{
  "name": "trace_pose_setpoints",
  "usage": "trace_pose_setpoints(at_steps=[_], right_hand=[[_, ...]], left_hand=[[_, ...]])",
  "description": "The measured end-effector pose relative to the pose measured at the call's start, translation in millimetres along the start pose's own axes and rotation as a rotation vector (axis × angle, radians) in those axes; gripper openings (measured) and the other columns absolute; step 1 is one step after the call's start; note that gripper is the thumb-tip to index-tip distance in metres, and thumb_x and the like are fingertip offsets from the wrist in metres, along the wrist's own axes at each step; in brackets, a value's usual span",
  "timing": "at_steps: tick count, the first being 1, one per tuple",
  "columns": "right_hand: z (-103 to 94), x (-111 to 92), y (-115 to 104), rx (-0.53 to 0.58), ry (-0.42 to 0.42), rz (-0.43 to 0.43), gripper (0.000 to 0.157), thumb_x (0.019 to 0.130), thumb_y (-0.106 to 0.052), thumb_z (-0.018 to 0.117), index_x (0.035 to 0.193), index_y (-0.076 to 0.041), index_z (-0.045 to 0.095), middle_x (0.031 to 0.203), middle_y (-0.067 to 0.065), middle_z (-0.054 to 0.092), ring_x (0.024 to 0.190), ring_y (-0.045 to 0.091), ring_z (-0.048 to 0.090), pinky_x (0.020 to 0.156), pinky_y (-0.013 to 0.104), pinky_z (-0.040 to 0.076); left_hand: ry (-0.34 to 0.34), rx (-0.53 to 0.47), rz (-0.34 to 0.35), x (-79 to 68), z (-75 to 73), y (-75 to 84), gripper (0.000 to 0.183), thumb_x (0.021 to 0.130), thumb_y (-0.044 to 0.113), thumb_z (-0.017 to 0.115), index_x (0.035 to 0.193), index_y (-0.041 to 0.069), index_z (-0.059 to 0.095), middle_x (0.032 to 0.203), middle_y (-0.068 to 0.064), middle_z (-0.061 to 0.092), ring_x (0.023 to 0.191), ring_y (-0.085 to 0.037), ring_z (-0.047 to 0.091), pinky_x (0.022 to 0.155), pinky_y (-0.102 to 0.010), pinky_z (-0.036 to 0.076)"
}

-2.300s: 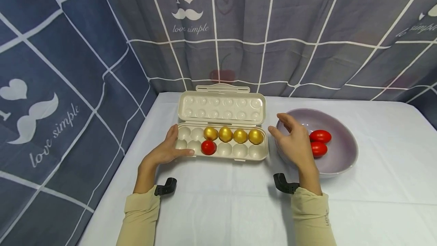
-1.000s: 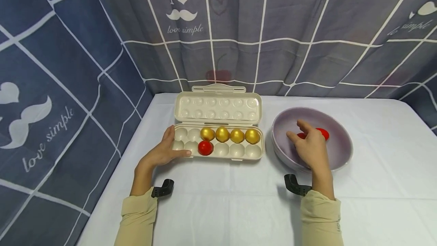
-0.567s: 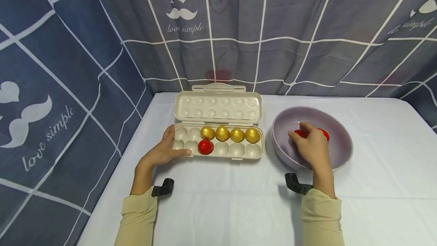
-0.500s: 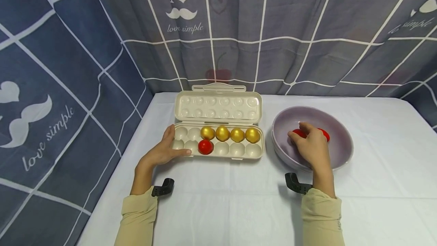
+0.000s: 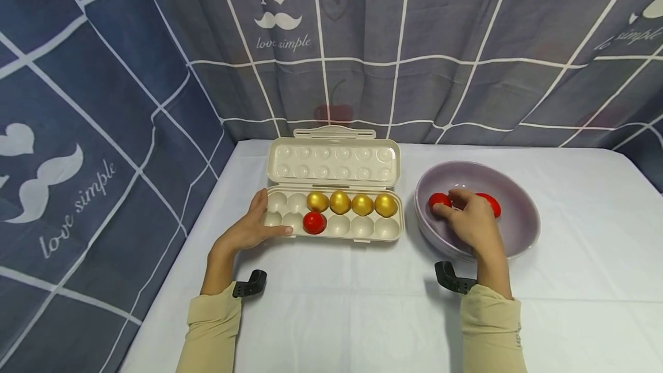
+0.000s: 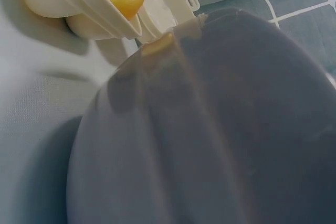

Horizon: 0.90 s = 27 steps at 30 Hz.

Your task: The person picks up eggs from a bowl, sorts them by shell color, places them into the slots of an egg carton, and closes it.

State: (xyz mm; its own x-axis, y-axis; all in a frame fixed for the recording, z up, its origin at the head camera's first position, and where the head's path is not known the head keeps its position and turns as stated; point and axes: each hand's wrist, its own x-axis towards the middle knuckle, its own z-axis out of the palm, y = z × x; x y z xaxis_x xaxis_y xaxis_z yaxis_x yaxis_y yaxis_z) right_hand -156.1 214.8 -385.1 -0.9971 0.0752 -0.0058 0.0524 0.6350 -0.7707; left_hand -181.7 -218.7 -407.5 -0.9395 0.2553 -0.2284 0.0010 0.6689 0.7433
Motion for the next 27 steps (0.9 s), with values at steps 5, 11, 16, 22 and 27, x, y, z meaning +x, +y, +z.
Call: trace_pose_setpoints(at_steps=[5,11,16,22,27], right_hand=[[2.1,3.0,1.0,-0.033,-0.105,-0.002,0.056,0.094,-0.023,0.066,0.135,0.013,0.050,0.127,0.033,0.056,0.116,0.046,0.052,0.100,0.059,0.037],[3.6,4.0,-0.4,-0.043,-0.128,-0.038,0.055,0.094,-0.020,0.066,0.133,0.014,0.051,0.126,0.033,0.057,0.115,0.046,0.053,0.100,0.058,0.038],[4.5,6.5,-2.6,-0.063,-0.143,-0.044,0.054,0.093,-0.018,0.066,0.134,0.014,0.050,0.126,0.033,0.057,0.115,0.047,0.052,0.101,0.060,0.037],[5.3,7.3,-3.1,-0.078,-0.160,-0.058,0.052,0.092,-0.015,0.067,0.134,0.012,0.051,0.124,0.032,0.058,0.112,0.046,0.053,0.099,0.060,0.037],[6.7,6.9,-2.0,-0.085,-0.177,-0.039,0.052,0.091,-0.012,0.068,0.134,0.011,0.052,0.124,0.031,0.058,0.110,0.045,0.054,0.098,0.060,0.039]], left_hand=[[-0.003,-0.006,-0.004,1.1,0.6,0.9,0.119,0.082,0.037,0.078,0.154,-0.005,-0.007,0.161,-0.022,-0.015,0.147,-0.040,-0.010,0.114,-0.062,0.001],[-0.003,-0.002,-0.001,0.6,0.4,0.8,0.118,0.083,0.037,0.077,0.154,-0.005,-0.008,0.161,-0.022,-0.015,0.147,-0.039,-0.011,0.114,-0.061,0.000],[0.003,0.001,-0.001,-0.6,-0.5,1.3,0.119,0.083,0.038,0.077,0.154,-0.005,-0.007,0.161,-0.022,-0.014,0.147,-0.039,-0.009,0.114,-0.061,0.001],[0.007,-0.010,0.003,-1.1,-0.1,1.4,0.119,0.082,0.038,0.078,0.154,-0.005,-0.007,0.161,-0.022,-0.015,0.147,-0.039,-0.011,0.114,-0.061,0.000],[0.003,-0.024,0.008,0.5,0.5,-0.1,0.121,0.081,0.036,0.079,0.153,-0.006,-0.009,0.160,-0.023,-0.016,0.147,-0.040,-0.011,0.114,-0.062,0.000]])
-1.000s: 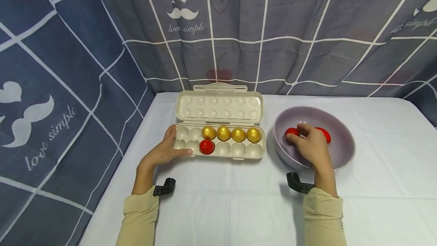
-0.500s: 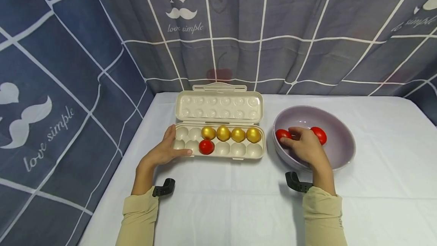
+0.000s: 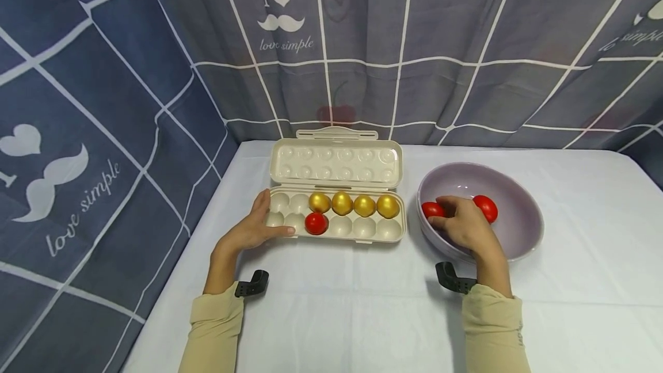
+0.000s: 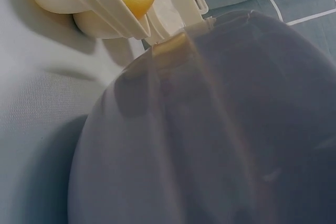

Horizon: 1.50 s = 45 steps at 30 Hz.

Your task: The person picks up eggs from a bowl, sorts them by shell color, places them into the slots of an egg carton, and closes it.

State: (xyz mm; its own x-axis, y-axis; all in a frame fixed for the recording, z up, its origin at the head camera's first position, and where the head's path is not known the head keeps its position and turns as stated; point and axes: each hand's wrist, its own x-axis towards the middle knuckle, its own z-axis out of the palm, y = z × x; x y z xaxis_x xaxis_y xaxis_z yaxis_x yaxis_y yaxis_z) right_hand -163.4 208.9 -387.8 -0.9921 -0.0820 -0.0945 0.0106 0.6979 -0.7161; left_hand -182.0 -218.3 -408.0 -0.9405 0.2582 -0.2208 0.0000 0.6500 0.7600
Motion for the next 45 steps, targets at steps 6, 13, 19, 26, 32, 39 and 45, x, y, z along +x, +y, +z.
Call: trace_pose_setpoints(at_steps=[6,13,19,26,32,39,45], right_hand=[[2.0,1.0,2.3,-0.017,0.001,-0.018,0.048,0.089,-0.010,0.069,0.129,0.012,0.056,0.117,0.030,0.062,0.104,0.043,0.057,0.095,0.057,0.042],[2.5,2.2,-0.8,-0.055,0.008,-0.034,0.043,0.089,-0.010,0.069,0.126,0.010,0.059,0.110,0.027,0.064,0.098,0.041,0.058,0.093,0.056,0.043],[3.4,4.2,-3.2,-0.071,0.004,-0.027,0.045,0.090,-0.011,0.069,0.128,0.010,0.057,0.114,0.029,0.063,0.102,0.044,0.058,0.095,0.058,0.042],[3.5,4.3,-2.9,-0.077,0.022,-0.032,0.045,0.089,-0.011,0.069,0.127,0.010,0.058,0.112,0.029,0.064,0.101,0.043,0.058,0.094,0.058,0.042],[1.5,1.9,-3.5,-0.074,0.033,-0.012,0.045,0.090,-0.012,0.068,0.128,0.010,0.057,0.116,0.029,0.062,0.105,0.045,0.055,0.096,0.059,0.040],[-1.9,-1.4,-1.3,-0.035,0.100,-0.004,0.043,0.091,-0.014,0.068,0.126,0.008,0.057,0.118,0.030,0.060,0.108,0.046,0.052,0.095,0.062,0.037],[-2.0,-3.3,-1.3,-0.032,0.144,-0.003,0.041,0.091,-0.015,0.068,0.125,0.006,0.059,0.116,0.028,0.061,0.106,0.044,0.053,0.092,0.060,0.039]], left_hand=[[0.000,-0.004,-0.008,1.1,1.3,-2.1,0.121,0.081,0.036,0.079,0.153,-0.006,-0.009,0.160,-0.023,-0.016,0.146,-0.041,-0.012,0.113,-0.062,0.000],[0.002,0.013,-0.008,-1.1,-0.1,-1.0,0.120,0.082,0.037,0.078,0.153,-0.006,-0.008,0.161,-0.023,-0.015,0.147,-0.040,-0.011,0.114,-0.061,0.000],[0.006,0.011,-0.001,-2.5,-1.6,-1.6,0.118,0.083,0.037,0.077,0.153,-0.006,-0.007,0.161,-0.023,-0.015,0.147,-0.040,-0.011,0.114,-0.062,0.000],[0.006,0.004,-0.001,-2.3,-0.3,-2.4,0.119,0.082,0.038,0.077,0.154,-0.005,-0.007,0.161,-0.021,-0.015,0.147,-0.038,-0.011,0.114,-0.061,0.000],[0.003,0.013,-0.011,-1.4,0.0,-0.2,0.119,0.082,0.039,0.078,0.154,-0.004,-0.008,0.161,-0.021,-0.015,0.147,-0.038,-0.011,0.114,-0.061,0.000],[-0.002,0.021,0.001,1.3,-0.6,1.4,0.121,0.082,0.037,0.078,0.153,-0.006,-0.009,0.160,-0.024,-0.015,0.146,-0.041,-0.010,0.113,-0.062,0.001],[-0.002,0.022,-0.006,1.2,0.4,1.4,0.120,0.082,0.037,0.078,0.153,-0.006,-0.009,0.160,-0.024,-0.015,0.146,-0.041,-0.010,0.113,-0.063,0.000]])
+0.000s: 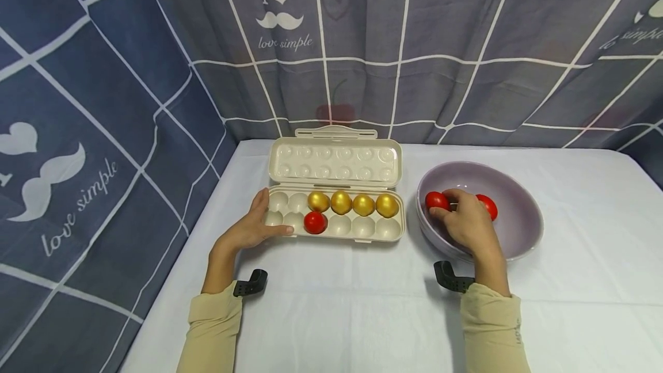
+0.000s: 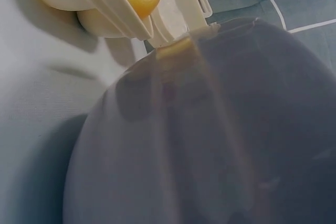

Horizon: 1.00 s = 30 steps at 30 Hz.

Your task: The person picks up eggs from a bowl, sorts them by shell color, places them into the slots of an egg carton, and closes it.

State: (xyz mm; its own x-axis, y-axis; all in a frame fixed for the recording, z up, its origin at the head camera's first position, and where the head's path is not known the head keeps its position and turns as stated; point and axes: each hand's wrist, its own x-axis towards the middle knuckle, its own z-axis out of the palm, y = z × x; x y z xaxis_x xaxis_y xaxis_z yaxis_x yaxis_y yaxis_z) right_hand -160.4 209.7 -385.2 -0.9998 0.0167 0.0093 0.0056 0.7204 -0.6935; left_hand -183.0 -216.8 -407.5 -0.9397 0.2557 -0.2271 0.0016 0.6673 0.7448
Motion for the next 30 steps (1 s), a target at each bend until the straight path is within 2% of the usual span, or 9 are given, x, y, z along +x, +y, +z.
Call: trace_pose_setpoints(at_steps=[12,24,30], right_hand=[[-2.8,-2.4,-6.2,-0.006,0.208,-0.078,0.038,0.089,-0.016,0.071,0.119,0.008,0.062,0.112,0.029,0.065,0.098,0.044,0.057,0.085,0.053,0.038],[-3.4,-4.9,-20.3,0.044,0.304,-0.092,0.037,0.089,-0.015,0.072,0.120,0.004,0.063,0.107,0.026,0.068,0.095,0.040,0.062,0.082,0.048,0.042],[3.1,-5.6,-32.9,0.136,0.309,-0.116,0.039,0.089,-0.009,0.071,0.122,0.007,0.059,0.111,0.027,0.066,0.101,0.041,0.064,0.089,0.052,0.050]], left_hand=[[0.002,-0.022,0.017,-0.2,0.6,-1.9,0.119,0.082,0.036,0.078,0.153,-0.006,-0.008,0.160,-0.023,-0.014,0.147,-0.040,-0.010,0.114,-0.061,0.000],[0.000,-0.029,0.006,-1.1,0.6,-2.8,0.119,0.083,0.036,0.078,0.154,-0.005,-0.009,0.161,-0.022,-0.015,0.147,-0.040,-0.011,0.114,-0.061,0.000],[-0.002,-0.025,0.007,-0.4,0.5,-2.7,0.120,0.082,0.035,0.079,0.153,-0.005,-0.009,0.160,-0.023,-0.016,0.146,-0.040,-0.012,0.114,-0.061,0.000]])
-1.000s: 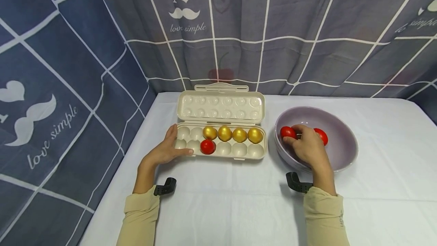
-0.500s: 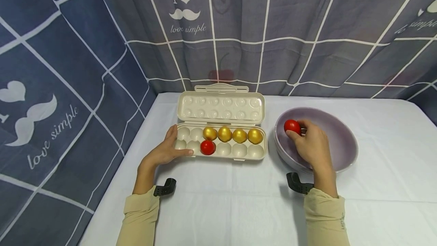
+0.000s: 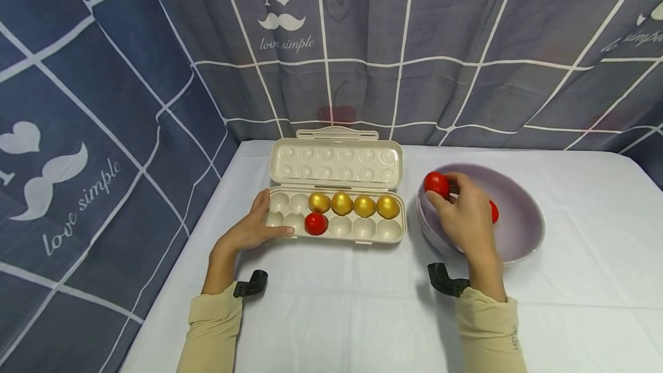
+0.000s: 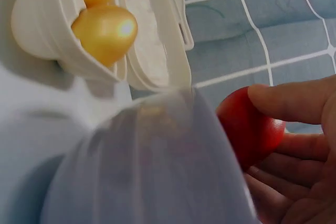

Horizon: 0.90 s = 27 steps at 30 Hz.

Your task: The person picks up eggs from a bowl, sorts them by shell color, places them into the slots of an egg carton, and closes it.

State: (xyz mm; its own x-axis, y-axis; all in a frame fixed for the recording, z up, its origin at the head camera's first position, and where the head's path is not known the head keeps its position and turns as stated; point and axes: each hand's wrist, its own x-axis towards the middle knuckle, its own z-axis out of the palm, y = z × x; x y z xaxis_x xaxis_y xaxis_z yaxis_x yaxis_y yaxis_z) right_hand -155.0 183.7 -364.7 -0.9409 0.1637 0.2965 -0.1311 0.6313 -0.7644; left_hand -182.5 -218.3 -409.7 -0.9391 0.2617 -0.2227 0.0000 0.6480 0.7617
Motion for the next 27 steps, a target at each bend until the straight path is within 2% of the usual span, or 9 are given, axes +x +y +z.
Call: trace_pose_setpoints(at_steps=[9,17,22,27], right_hand=[[11.8,-1.9,-9.4,0.060,0.027,-0.030,0.038,0.086,-0.009,0.073,0.117,0.007,0.058,0.109,0.024,0.067,0.100,0.037,0.065,0.087,0.050,0.053],[29.1,-3.7,-20.2,0.148,0.062,-0.234,0.033,0.080,-0.002,0.079,0.107,0.008,0.062,0.101,0.020,0.068,0.092,0.034,0.068,0.077,0.042,0.057],[37.8,-7.0,-28.5,0.170,0.042,-0.275,0.034,0.078,-0.004,0.082,0.106,0.005,0.063,0.100,0.017,0.068,0.092,0.031,0.069,0.075,0.042,0.057],[47.1,-10.0,-34.9,0.253,0.046,-0.318,0.034,0.077,-0.005,0.083,0.105,0.003,0.065,0.099,0.012,0.069,0.091,0.027,0.070,0.075,0.037,0.058]], left_hand=[[0.001,0.009,-0.015,-0.8,-0.1,0.4,0.122,0.081,0.037,0.079,0.153,-0.006,-0.009,0.160,-0.024,-0.016,0.146,-0.041,-0.012,0.113,-0.062,0.000],[-0.004,0.010,-0.022,-1.4,-0.8,0.1,0.122,0.081,0.038,0.079,0.153,-0.005,-0.009,0.160,-0.023,-0.016,0.146,-0.041,-0.012,0.113,-0.062,0.000],[-0.002,0.019,-0.015,-0.6,-1.1,0.2,0.122,0.081,0.038,0.079,0.153,-0.005,-0.009,0.160,-0.024,-0.016,0.146,-0.041,-0.012,0.114,-0.062,0.001],[-0.004,0.015,-0.010,0.3,-0.9,0.8,0.121,0.081,0.037,0.079,0.153,-0.005,-0.009,0.160,-0.023,-0.016,0.146,-0.041,-0.011,0.114,-0.062,0.001]])
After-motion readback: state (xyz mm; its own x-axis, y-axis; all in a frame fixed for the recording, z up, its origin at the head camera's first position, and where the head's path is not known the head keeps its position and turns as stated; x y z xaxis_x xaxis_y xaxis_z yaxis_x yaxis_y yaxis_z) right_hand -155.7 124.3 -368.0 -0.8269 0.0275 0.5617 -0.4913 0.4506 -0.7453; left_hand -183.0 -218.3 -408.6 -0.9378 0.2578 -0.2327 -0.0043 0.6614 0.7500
